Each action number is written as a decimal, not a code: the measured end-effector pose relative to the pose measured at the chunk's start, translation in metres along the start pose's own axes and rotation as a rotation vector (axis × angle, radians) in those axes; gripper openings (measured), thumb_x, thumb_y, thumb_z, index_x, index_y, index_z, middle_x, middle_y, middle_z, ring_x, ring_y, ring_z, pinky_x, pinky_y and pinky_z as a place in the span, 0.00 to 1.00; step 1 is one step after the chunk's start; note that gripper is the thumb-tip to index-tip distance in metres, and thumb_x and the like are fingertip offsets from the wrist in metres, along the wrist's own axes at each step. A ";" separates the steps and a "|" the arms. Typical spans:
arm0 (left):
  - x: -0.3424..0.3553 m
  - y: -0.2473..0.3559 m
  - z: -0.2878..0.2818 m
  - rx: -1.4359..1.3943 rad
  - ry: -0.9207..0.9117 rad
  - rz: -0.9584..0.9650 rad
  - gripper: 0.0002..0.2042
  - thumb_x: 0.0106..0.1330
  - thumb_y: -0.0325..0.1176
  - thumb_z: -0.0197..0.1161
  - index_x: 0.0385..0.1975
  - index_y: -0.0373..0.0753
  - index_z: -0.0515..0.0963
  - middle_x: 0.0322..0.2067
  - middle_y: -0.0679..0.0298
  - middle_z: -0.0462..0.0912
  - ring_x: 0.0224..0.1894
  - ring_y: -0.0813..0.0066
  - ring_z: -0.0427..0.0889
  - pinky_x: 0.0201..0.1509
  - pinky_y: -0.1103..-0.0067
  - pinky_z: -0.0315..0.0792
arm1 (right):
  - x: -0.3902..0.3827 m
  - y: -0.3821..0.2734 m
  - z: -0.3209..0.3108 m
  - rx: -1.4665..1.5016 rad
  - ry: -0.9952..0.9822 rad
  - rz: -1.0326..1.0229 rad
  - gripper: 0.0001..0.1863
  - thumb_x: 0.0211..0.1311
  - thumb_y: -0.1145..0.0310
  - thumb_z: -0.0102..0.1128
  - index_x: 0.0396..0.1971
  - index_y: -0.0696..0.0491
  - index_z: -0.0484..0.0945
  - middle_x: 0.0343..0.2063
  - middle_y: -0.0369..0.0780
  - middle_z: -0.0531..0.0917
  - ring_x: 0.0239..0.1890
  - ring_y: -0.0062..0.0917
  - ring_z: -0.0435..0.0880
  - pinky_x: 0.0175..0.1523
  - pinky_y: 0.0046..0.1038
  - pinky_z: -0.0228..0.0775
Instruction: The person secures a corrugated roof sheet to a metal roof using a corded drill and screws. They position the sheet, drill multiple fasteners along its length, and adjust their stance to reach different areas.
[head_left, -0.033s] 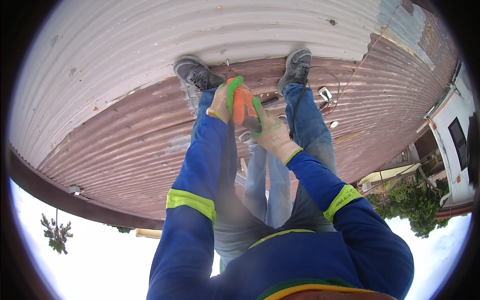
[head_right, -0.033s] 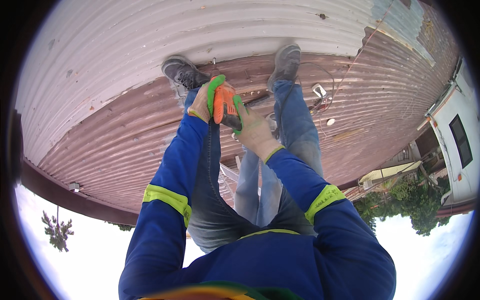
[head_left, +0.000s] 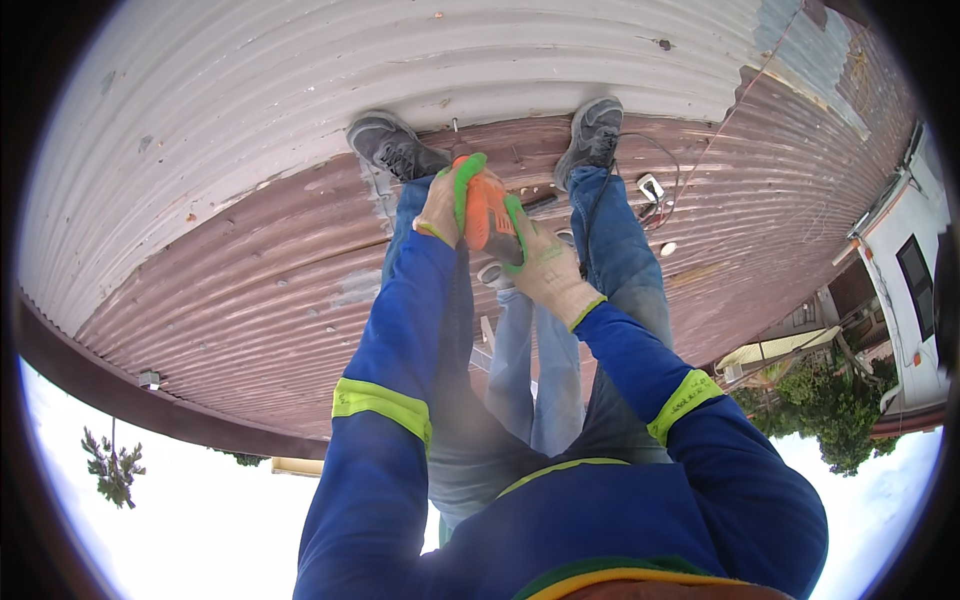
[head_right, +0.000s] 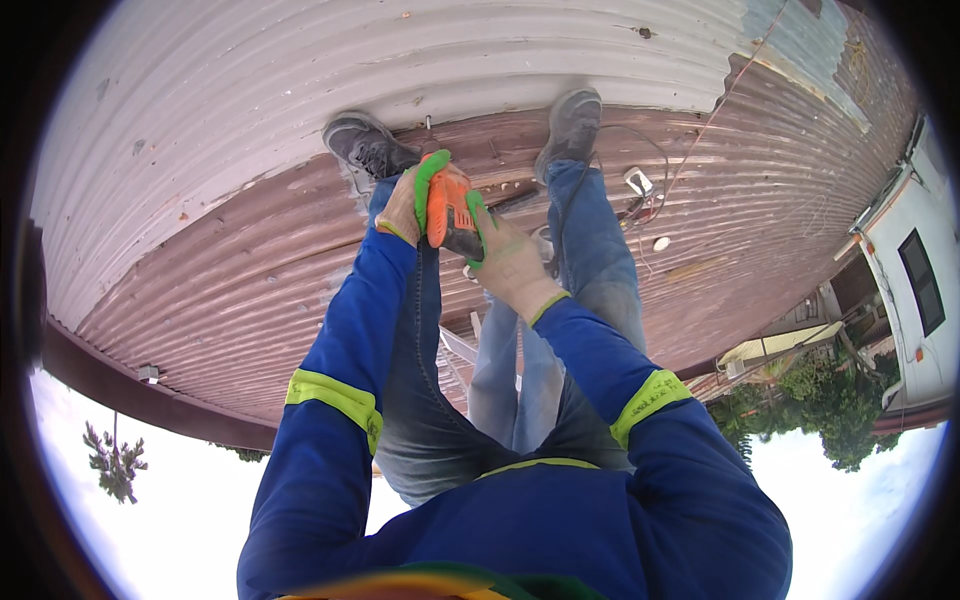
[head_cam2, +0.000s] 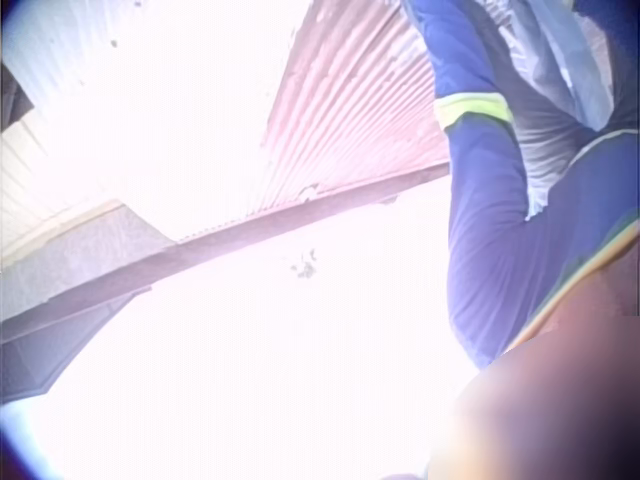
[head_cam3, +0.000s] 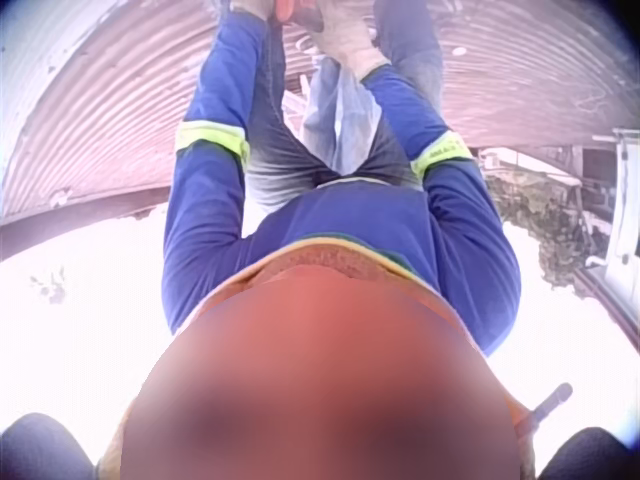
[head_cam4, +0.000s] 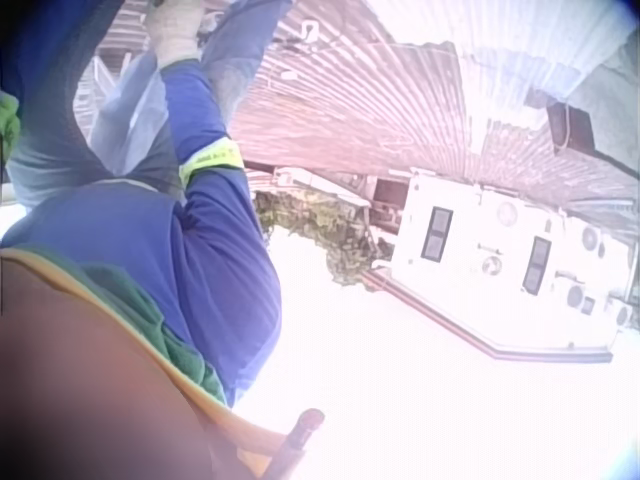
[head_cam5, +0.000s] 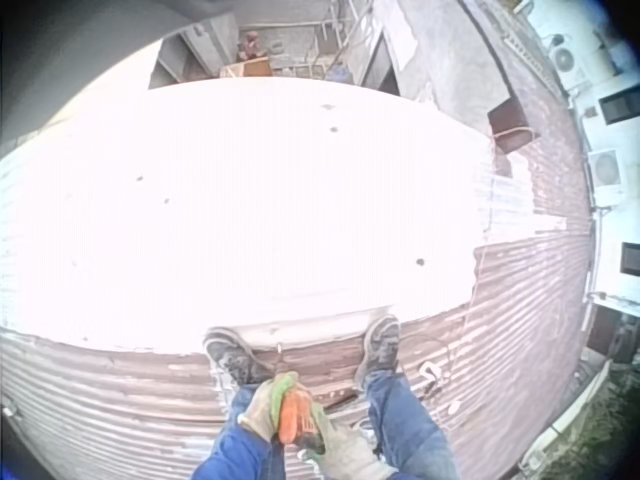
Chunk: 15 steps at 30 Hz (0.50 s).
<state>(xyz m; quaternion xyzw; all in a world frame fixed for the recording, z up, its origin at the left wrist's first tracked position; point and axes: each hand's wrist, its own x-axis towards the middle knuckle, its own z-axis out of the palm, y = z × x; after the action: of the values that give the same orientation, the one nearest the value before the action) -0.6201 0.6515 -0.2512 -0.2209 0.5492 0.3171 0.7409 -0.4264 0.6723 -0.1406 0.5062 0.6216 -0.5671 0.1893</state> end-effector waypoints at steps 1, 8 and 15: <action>-0.001 0.000 0.000 0.004 -0.023 0.013 0.17 0.73 0.42 0.68 0.32 0.30 0.85 0.31 0.54 0.89 0.32 0.63 0.88 0.42 0.71 0.81 | -0.001 -0.002 -0.003 0.010 0.012 -0.021 0.54 0.57 0.63 0.77 0.81 0.45 0.55 0.50 0.51 0.85 0.50 0.49 0.87 0.56 0.45 0.81; 0.007 -0.004 -0.002 0.005 -0.143 0.033 0.21 0.77 0.46 0.65 0.33 0.31 0.85 0.33 0.55 0.89 0.38 0.65 0.87 0.48 0.71 0.80 | -0.005 -0.005 -0.018 -0.023 -0.071 0.060 0.53 0.54 0.66 0.77 0.80 0.48 0.57 0.51 0.46 0.84 0.54 0.45 0.85 0.58 0.44 0.79; 0.027 -0.020 -0.006 -0.270 -0.090 -0.055 0.23 0.78 0.53 0.64 0.39 0.33 0.83 0.37 0.52 0.87 0.38 0.59 0.86 0.47 0.64 0.82 | 0.000 0.006 -0.025 -0.041 -0.044 0.050 0.51 0.58 0.64 0.74 0.81 0.46 0.56 0.52 0.46 0.84 0.53 0.46 0.85 0.57 0.44 0.80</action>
<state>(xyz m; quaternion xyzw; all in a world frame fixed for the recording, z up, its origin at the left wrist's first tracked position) -0.6046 0.6403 -0.2794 -0.3191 0.4616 0.3775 0.7366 -0.4134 0.6933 -0.1364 0.5051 0.6160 -0.5601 0.2275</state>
